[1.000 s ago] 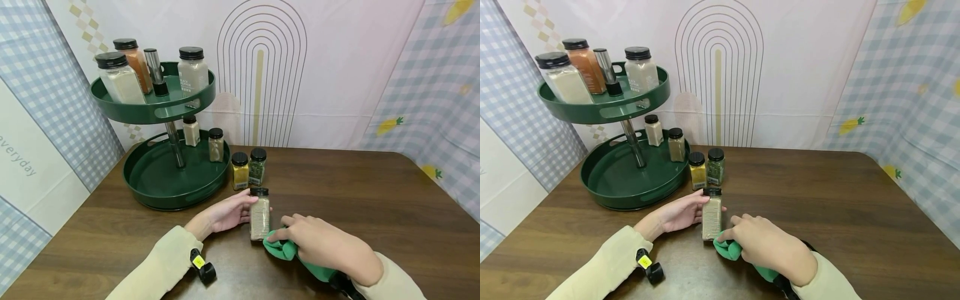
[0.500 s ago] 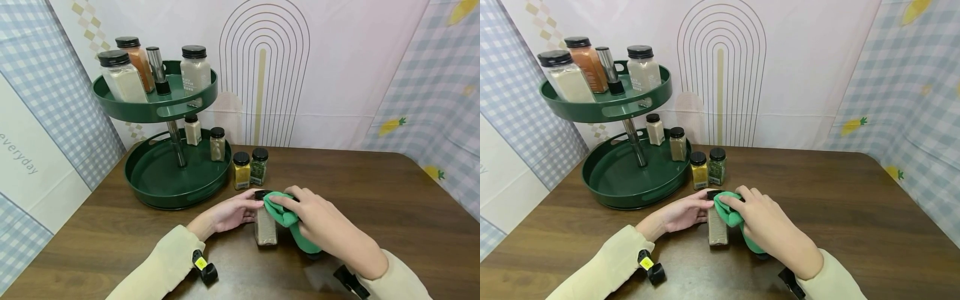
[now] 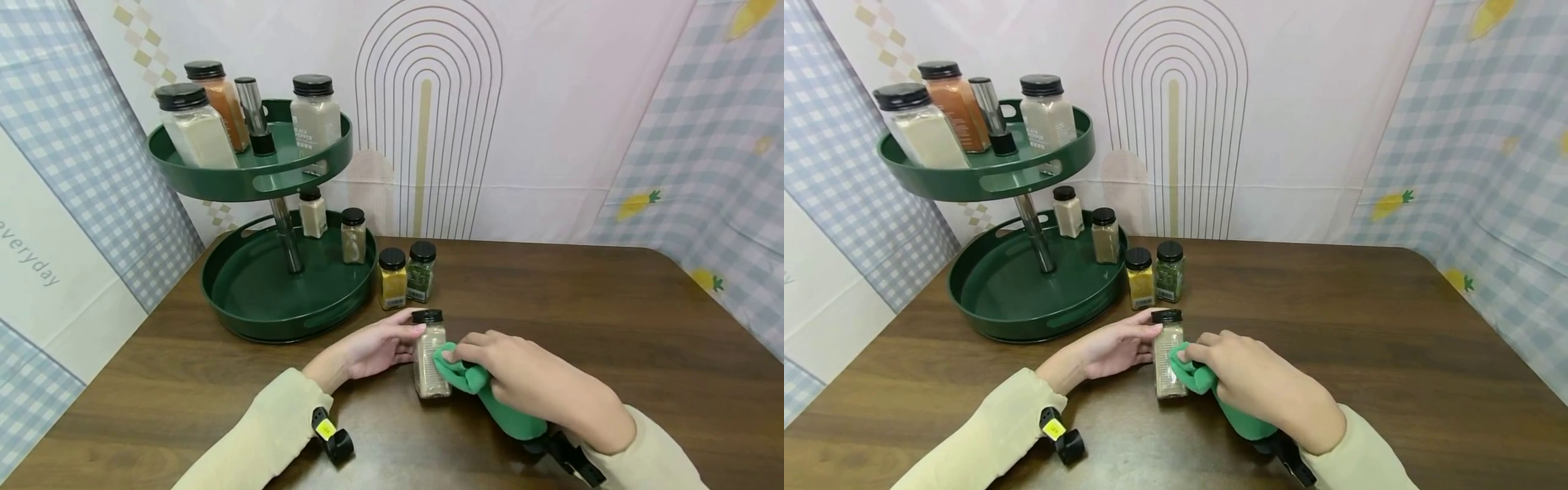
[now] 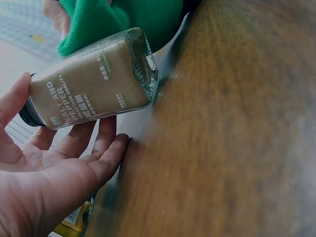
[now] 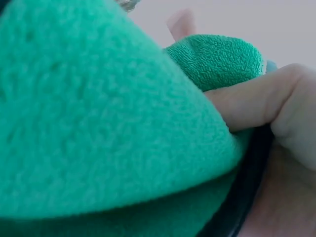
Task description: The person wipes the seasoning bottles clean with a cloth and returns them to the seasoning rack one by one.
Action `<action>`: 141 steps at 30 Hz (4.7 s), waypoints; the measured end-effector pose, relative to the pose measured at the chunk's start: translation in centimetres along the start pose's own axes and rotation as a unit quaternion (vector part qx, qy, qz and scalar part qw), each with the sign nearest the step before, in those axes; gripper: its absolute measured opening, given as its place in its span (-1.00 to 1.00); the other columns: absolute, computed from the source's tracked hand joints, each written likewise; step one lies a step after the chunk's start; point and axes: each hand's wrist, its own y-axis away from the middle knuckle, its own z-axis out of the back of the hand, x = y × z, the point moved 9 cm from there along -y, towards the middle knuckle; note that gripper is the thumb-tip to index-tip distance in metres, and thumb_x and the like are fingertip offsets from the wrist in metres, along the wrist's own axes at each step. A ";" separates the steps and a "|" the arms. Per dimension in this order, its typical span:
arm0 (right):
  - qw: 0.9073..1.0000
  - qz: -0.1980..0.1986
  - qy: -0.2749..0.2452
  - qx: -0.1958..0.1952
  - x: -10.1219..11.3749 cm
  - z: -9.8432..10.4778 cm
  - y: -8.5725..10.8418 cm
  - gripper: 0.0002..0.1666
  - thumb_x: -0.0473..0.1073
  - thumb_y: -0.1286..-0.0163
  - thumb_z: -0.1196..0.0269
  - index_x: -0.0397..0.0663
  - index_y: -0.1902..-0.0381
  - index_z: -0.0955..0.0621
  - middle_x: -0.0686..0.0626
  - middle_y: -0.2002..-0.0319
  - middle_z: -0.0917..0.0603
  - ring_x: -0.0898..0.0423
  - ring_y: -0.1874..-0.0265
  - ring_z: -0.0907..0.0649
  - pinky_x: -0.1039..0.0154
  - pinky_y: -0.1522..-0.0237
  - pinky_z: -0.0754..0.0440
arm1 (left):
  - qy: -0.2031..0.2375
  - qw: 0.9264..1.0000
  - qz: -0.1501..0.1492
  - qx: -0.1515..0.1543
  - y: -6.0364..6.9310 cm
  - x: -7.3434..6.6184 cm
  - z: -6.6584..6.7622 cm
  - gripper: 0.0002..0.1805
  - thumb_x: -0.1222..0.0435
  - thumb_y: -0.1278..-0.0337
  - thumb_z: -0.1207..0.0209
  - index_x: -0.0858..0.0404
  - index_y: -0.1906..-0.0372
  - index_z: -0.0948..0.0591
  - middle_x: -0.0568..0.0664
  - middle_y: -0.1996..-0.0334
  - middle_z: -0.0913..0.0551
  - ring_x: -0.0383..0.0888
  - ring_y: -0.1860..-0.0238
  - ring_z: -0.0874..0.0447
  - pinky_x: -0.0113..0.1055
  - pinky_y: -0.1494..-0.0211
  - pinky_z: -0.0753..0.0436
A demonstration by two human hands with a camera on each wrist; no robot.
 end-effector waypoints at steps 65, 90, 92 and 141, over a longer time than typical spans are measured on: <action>0.992 0.009 0.115 -0.043 2.8 -0.2 -0.7 -0.30 -0.44 0.07 -0.26 0.20 -0.07 -0.58 -0.06 0.09 -0.51 0.01 0.21 -0.52 0.14 0.32 -0.49 | -0.023 1.000 0.000 -0.015 0.1 -0.5 -0.2 -0.69 0.18 -0.32 -0.01 0.06 -0.10 -0.30 -0.08 0.15 -0.53 -0.18 0.14 -0.52 -0.24 -0.10 -0.43; 0.991 -0.012 0.011 0.130 1.9 -4.5 -0.4 -0.32 -0.52 0.05 -0.19 0.32 0.07 -0.64 0.14 0.22 -0.52 0.05 0.20 -0.53 0.05 0.20 -0.51 | -0.037 0.999 -0.004 -0.029 0.2 -0.6 0.1 -0.27 0.15 -0.25 -0.06 0.11 -0.44 -0.01 0.18 -0.32 -0.27 -0.03 -0.25 -0.30 0.00 -0.34 -0.25; 0.991 -0.010 0.013 0.132 1.8 -4.6 -0.3 -0.32 -0.52 0.05 -0.20 0.32 0.07 -0.64 0.15 0.23 -0.52 0.06 0.21 -0.53 0.06 0.21 -0.51 | -0.042 0.999 -0.008 -0.030 0.2 -0.7 0.0 -0.22 0.23 -0.21 -0.11 0.12 -0.44 0.02 0.20 -0.32 -0.27 -0.02 -0.24 -0.33 0.01 -0.32 -0.27; 0.988 0.004 0.098 -0.123 1.4 1.4 -0.6 -0.33 -0.48 -0.03 -0.15 0.26 -0.05 -0.60 0.08 0.24 -0.49 0.15 0.38 -0.48 0.27 0.41 -0.46 | -0.047 0.999 -0.012 0.016 0.3 -0.2 -0.6 -0.41 0.17 -0.39 0.12 0.13 -0.44 -0.04 0.20 -0.28 -0.33 -0.08 -0.13 -0.47 -0.09 -0.22 -0.41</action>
